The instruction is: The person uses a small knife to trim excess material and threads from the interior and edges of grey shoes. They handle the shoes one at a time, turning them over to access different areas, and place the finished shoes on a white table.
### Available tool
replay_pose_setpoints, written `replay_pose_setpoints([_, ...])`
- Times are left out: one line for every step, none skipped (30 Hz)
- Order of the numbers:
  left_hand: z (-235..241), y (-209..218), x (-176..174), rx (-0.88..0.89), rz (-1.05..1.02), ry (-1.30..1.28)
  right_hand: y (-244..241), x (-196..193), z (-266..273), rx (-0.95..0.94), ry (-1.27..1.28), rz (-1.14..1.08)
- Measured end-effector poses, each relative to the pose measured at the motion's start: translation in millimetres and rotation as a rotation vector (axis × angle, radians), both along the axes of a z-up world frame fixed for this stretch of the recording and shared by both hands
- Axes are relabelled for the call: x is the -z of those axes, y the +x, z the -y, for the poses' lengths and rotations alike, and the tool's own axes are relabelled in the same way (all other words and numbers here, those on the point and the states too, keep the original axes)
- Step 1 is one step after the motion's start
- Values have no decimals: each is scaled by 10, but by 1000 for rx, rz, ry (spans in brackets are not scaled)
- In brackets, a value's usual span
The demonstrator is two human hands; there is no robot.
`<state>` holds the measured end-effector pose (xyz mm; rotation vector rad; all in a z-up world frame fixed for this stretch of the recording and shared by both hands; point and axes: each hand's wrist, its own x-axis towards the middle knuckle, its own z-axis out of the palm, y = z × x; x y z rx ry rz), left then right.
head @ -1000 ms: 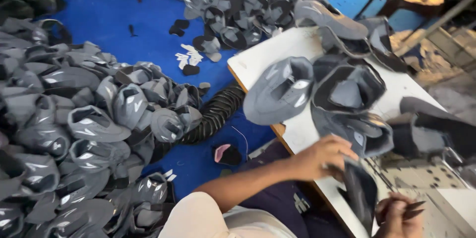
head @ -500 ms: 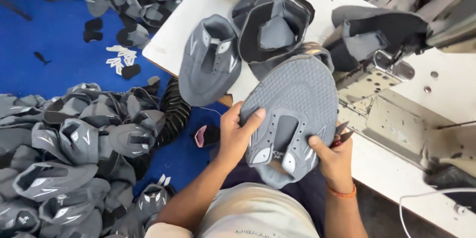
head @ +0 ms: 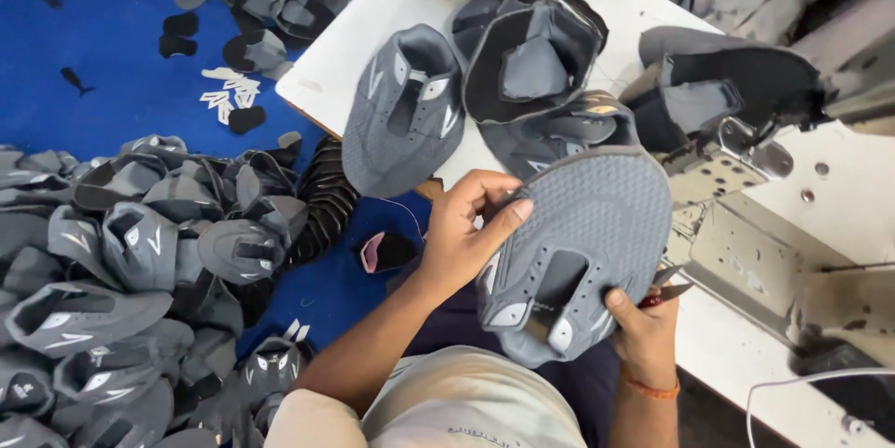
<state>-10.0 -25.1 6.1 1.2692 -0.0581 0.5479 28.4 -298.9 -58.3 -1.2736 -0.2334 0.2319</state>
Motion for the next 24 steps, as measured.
replay_pose_setpoints([-5,6,34,-20,-26,35,-2,32,-4,7,8,8])
replay_pose_setpoints([-7,15,69,-39,-52,70,-1,64,-5,14,17,16])
replay_pose_setpoints([-18,14,48,-46,-49,71,-4,44,-37,7,17,19])
replay_pose_setpoints([-26,15,28,-36,-50,74,-4,25,-66,21,-1,35])
replay_pose_setpoints([-28,12,9,-21,-52,77,-20,7,-88,38,-20,50])
replay_pose_setpoints([-32,20,15,-24,-51,76,27,250,47,35,-20,51])
replay_pose_setpoints([-32,22,22,-45,-36,142,60,495,188,56,-92,90])
replay_pose_setpoints([-30,25,31,-66,-20,207,95,741,331,77,-164,129])
replay_pose_setpoints([-14,36,73,-66,-22,207,84,634,242,77,-164,127])
replay_pose_setpoints([5,48,114,-91,-64,236,75,527,156,186,-381,162])
replay_pose_setpoints([20,64,153,-113,-106,268,64,422,65,297,-596,194])
replay_pose_setpoints([38,81,178,-111,-106,270,43,255,-23,300,-594,192])
replay_pose_setpoints([57,91,208,-152,-127,347,4,94,-110,348,-697,324])
replay_pose_setpoints([80,108,239,-193,-147,426,-25,-65,-191,394,-800,457])
replay_pose_setpoints([96,117,313,-179,-151,430,-66,-132,-207,404,-801,445])
replay_pose_setpoints([113,130,389,-200,-183,469,-101,-197,-222,413,-821,511])
replay_pose_setpoints([140,141,468,-217,-215,506,-141,-266,-227,424,-844,576])
replay_pose_setpoints([157,144,513,-200,-219,509,-191,-316,-252,434,-849,563])
replay_pose_setpoints([170,154,556,-235,-177,527,-221,-370,-282,471,-872,661])
replay_pose_setpoints([179,156,597,-269,-136,544,-257,-426,-317,503,-892,759])
replay_pose_setpoints([193,162,601,-265,-136,545,-265,-423,-316,505,-893,757])
replay_pose_setpoints([202,161,604,-263,-170,514,-281,-422,-320,533,-807,745])
replay_pose_setpoints([208,160,609,-266,-206,483,-282,-419,-327,555,-719,736])
replay_pose_setpoints([221,160,602,-269,-207,482,-258,-456,-356,552,-718,736])
